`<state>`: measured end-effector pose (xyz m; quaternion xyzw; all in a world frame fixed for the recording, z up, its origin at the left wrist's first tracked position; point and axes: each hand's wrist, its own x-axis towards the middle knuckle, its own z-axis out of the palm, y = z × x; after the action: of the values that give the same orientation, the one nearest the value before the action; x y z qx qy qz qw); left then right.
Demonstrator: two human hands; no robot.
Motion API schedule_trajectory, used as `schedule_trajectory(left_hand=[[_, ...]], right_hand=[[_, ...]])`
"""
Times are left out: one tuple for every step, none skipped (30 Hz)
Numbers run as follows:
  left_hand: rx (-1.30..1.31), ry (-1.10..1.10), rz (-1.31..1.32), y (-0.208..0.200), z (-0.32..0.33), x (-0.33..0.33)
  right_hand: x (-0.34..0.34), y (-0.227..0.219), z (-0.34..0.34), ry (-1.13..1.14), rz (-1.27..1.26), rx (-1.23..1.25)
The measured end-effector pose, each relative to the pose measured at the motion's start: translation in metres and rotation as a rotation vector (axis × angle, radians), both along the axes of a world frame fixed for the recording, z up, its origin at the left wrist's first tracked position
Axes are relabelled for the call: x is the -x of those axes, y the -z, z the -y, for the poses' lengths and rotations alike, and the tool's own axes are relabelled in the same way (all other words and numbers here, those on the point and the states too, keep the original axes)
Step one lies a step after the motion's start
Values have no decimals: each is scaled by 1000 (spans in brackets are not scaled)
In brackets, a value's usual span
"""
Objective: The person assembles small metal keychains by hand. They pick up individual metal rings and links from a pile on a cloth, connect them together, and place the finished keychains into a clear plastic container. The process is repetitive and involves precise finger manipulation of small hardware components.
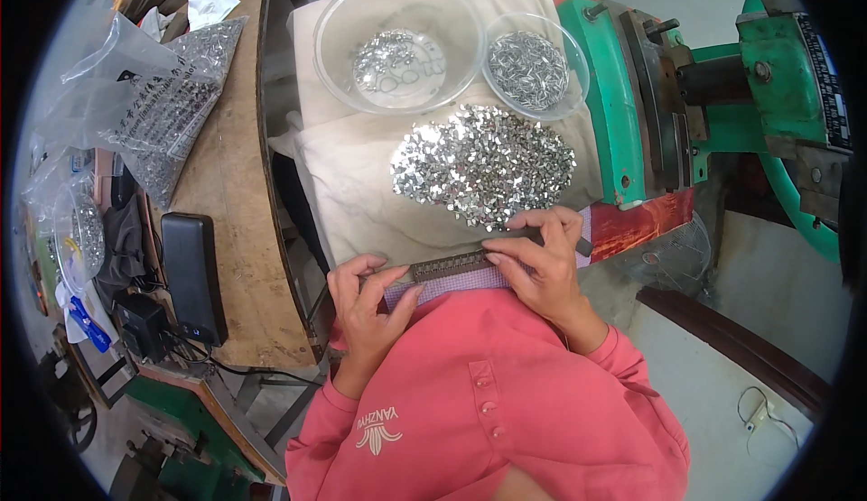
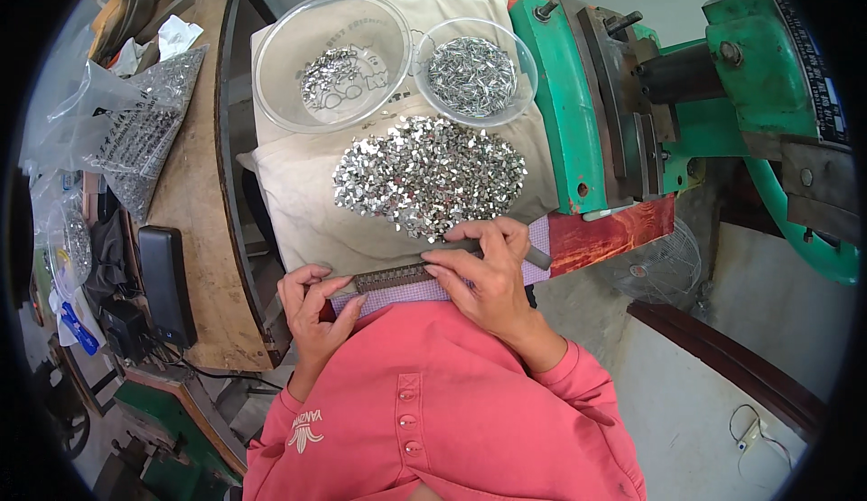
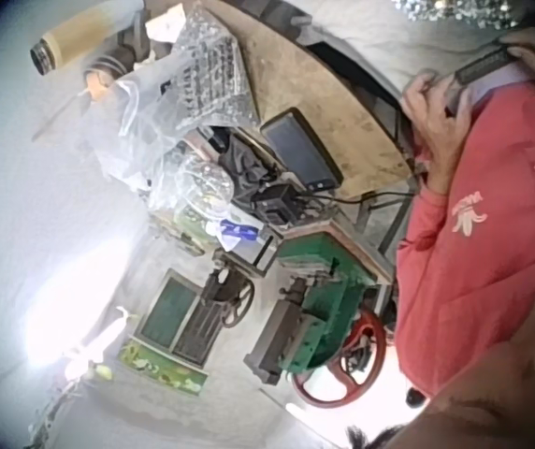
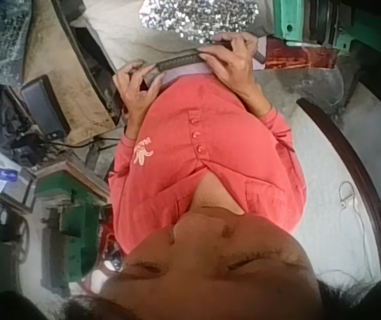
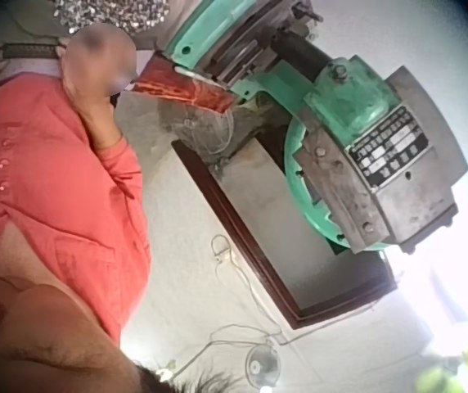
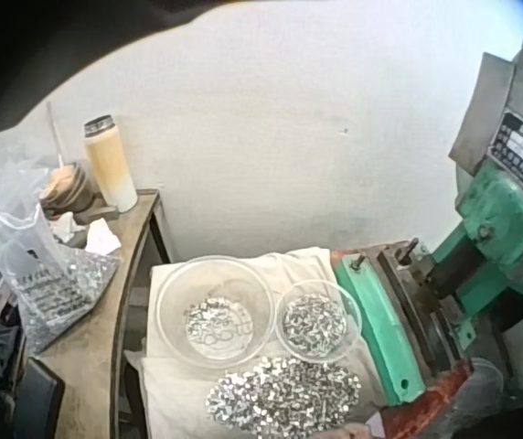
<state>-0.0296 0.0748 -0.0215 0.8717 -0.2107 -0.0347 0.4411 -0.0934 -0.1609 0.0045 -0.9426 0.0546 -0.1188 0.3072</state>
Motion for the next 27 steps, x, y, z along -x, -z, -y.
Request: schedule_trajectory(left_hand=[[4,-4,-3,1,0,0],[8,-7,-7,2,-1,1],[12,-11,-10,2,-1,1],[15,-15,-10,2,-1,1],[18,-19,-9,2,-1,2],[21,-23,-9,2,-1,2],[31,-25,0,2,-1,2],[42,-27,8,3,-1,2],[51,-28,16,3,-1,3],[53,-22,34,3,-1,4],[54,-15,51,4,-2,5],[55,-8,68,4,-2,5],[37,28,108,4,-2,6],[20,65,148,2,-1,5],[3,102,188,1,-1,5],[-13,137,255,0,1,4],[-30,173,323,-2,3,3],[-46,209,391,-3,6,2],[-66,229,427,-6,10,1],[-74,250,430,-8,12,1],[-81,271,433,-10,14,0],[-88,292,437,-11,14,0],[-78,276,438,-10,14,0],[-68,259,438,-8,13,0],[-58,243,439,-7,12,0],[-50,205,386,-6,10,0],[-42,168,334,-6,7,2]], right_hand=[[-4,-2,1,-11,-26,-3],[-7,-4,1,-22,-52,-7],[-9,-6,1,-32,-64,-4],[-11,-7,1,-42,-76,-3],[-13,-8,0,-52,-89,-2],[-15,-9,0,-68,-91,-1],[-16,-10,-1,-83,-93,-1],[-18,-10,-1,-98,-96,-1],[-19,-11,-2,-105,-106,0],[-20,-12,-2,-110,-117,1],[-20,-12,-3,-115,-127,2],[-20,-10,-2,-115,-139,-24],[-20,-6,-2,-115,-151,-50],[-19,-4,-1,-114,-163,-76],[-20,-5,-1,-113,-165,-72],[-21,-6,-1,-116,-166,-68],[-22,-8,-2,-118,-167,-65],[-23,-9,-2,-117,-173,-58],[-23,-10,-2,-115,-178,-51],[-23,-11,-2,-112,-183,-43],[-23,-11,-2,-118,-182,-44],[-23,-11,-2,-122,-180,-45],[-22,-11,-1,-126,-179,-46],[-22,-11,-1,-128,-172,-39],[-22,-11,-1,-129,-166,-34],[-22,-11,-1,-130,-159,-29],[-21,-11,0,-124,-137,-37]])
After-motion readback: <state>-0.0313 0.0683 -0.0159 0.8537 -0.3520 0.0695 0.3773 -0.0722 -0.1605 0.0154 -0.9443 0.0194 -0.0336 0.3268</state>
